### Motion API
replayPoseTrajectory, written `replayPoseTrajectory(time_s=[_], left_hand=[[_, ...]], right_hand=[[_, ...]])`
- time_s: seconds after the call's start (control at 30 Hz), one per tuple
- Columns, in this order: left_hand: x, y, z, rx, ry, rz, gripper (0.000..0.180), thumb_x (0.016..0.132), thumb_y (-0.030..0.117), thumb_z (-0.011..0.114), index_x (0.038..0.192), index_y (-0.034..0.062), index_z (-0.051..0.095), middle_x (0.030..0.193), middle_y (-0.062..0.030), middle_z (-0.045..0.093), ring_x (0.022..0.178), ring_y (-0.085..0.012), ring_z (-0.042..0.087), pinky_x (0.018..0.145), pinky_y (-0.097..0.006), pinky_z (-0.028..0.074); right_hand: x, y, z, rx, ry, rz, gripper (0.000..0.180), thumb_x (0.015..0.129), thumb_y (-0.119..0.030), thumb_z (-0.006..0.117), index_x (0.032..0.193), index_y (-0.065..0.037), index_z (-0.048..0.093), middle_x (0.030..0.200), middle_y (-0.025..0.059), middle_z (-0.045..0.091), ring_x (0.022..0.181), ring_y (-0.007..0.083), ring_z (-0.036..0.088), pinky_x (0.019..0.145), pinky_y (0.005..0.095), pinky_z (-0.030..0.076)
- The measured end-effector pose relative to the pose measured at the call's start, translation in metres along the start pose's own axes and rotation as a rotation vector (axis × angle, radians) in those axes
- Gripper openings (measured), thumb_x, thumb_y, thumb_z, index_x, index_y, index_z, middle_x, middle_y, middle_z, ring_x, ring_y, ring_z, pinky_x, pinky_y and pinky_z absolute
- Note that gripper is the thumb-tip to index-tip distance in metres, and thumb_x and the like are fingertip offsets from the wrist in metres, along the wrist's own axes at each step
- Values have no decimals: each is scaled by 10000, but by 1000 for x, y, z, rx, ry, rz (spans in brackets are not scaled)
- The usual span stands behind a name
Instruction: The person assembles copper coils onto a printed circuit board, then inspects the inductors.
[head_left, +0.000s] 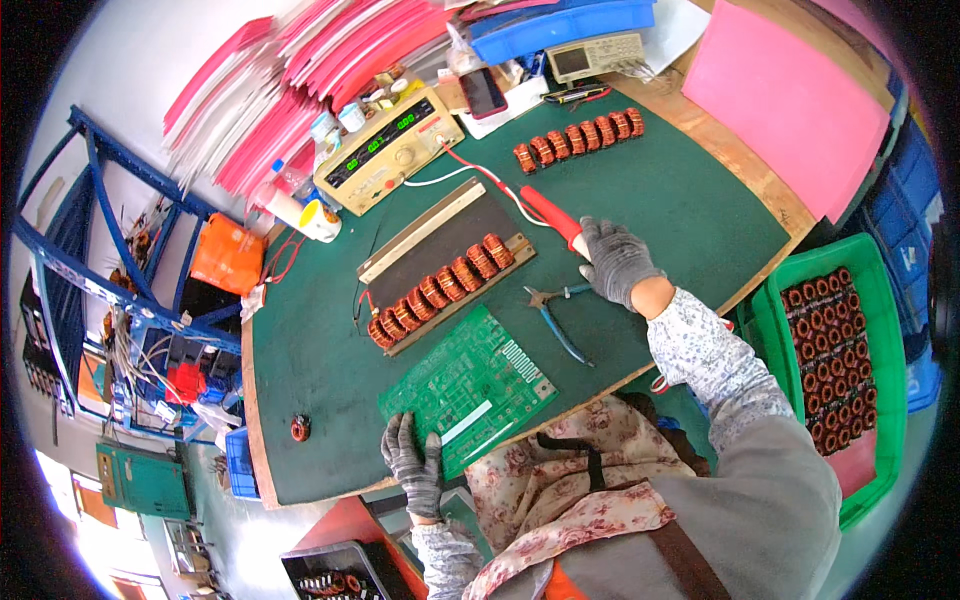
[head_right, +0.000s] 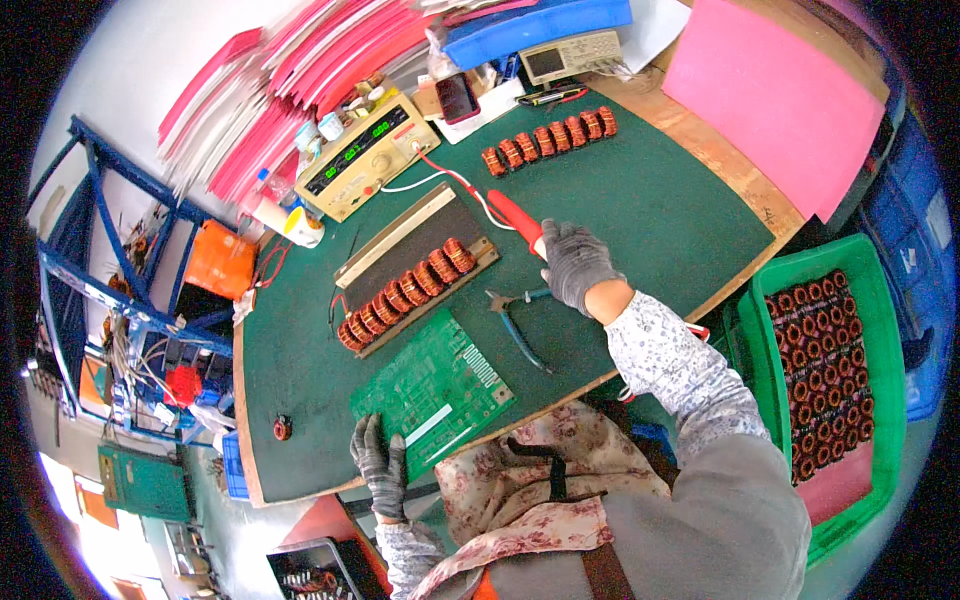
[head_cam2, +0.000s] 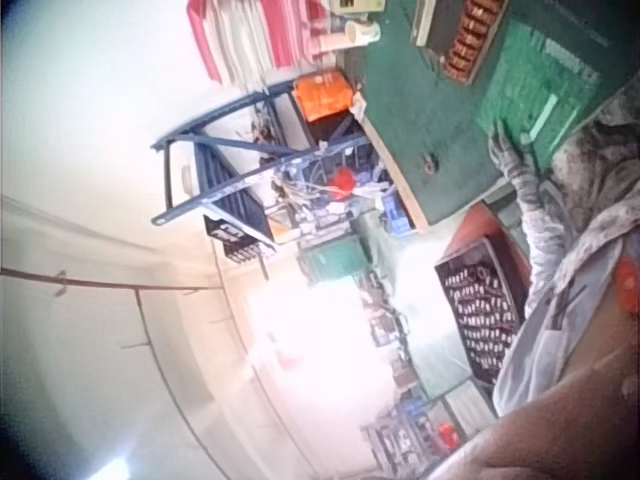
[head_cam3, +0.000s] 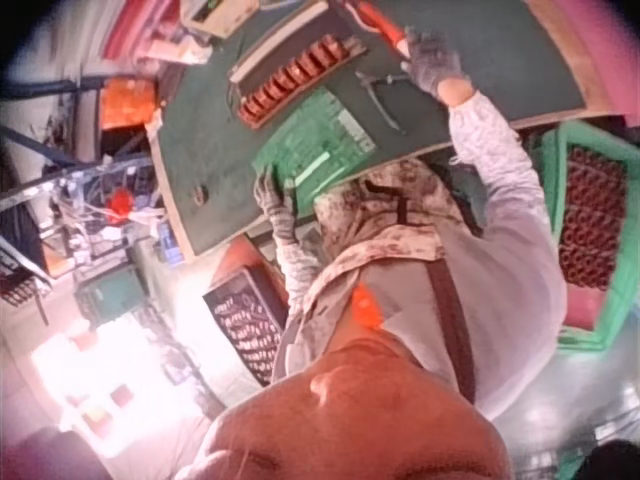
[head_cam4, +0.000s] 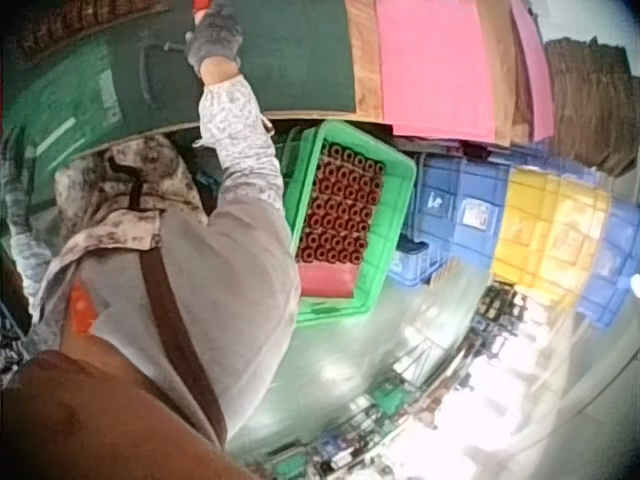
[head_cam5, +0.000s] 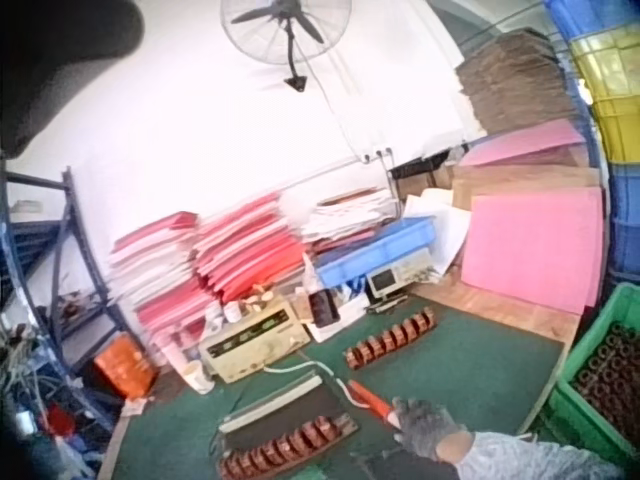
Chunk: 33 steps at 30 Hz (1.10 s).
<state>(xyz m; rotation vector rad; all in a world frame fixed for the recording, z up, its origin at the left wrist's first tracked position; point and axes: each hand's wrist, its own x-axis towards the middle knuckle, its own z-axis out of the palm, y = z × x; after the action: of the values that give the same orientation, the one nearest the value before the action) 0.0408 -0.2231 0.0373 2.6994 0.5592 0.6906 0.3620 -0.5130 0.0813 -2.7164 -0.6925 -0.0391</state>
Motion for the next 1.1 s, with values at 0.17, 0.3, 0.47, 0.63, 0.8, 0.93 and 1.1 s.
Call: replayPoseTrajectory(time_s=[0.17,0.3,0.47,0.63,0.8,0.93,1.1], left_hand=[[1,1,5,-6,-23,13,495,856,303,654,1273,55,556,1306,-170,501,1230,-357,416,1057,-478,320],[0,1,1,24,-24,-12,495,858,314,650,1268,50,563,1310,-176,494,1228,-357,414,1057,-478,318],[5,8,-2,42,-31,-49,482,831,249,672,1267,71,572,1308,-163,501,1228,-347,417,1056,-471,323],[4,5,0,37,-8,-77,479,810,228,696,1254,88,585,1322,-141,503,1232,-343,417,1058,-472,320],[2,6,-2,37,15,-56,456,819,249,691,1237,98,594,1310,-141,510,1218,-339,429,1046,-462,332],[2,8,-3,-8,50,-13,418,837,246,674,1218,88,602,1289,-158,520,1196,-339,452,1032,-447,348],[-12,-9,3,-584,153,-82,436,860,180,676,1257,42,558,1279,-154,514,1198,-303,467,1050,-410,348]], right_hand=[[-20,14,0,134,141,3,591,844,-205,609,1350,0,385,1157,201,556,1067,378,537,930,461,440],[-72,10,-35,363,42,14,565,829,-179,638,1335,-37,428,1082,208,582,960,395,594,832,470,490],[-112,20,-32,434,10,-113,612,839,-212,630,1380,-49,398,1081,222,568,934,415,594,803,479,496],[-123,17,-29,386,81,-158,586,833,-183,604,1379,-59,431,1055,230,594,918,411,602,790,472,500],[-127,1,-21,345,68,-102,588,823,-173,599,1382,-80,441,1040,213,633,867,389,630,768,467,507],[-133,-8,-19,299,61,-49,598,823,-211,599,1389,-102,441,1037,204,640,876,377,634,774,469,506],[-139,-18,-10,193,101,37,554,833,-235,579,1366,-139,466,999,199,634,906,360,629,811,470,491]])
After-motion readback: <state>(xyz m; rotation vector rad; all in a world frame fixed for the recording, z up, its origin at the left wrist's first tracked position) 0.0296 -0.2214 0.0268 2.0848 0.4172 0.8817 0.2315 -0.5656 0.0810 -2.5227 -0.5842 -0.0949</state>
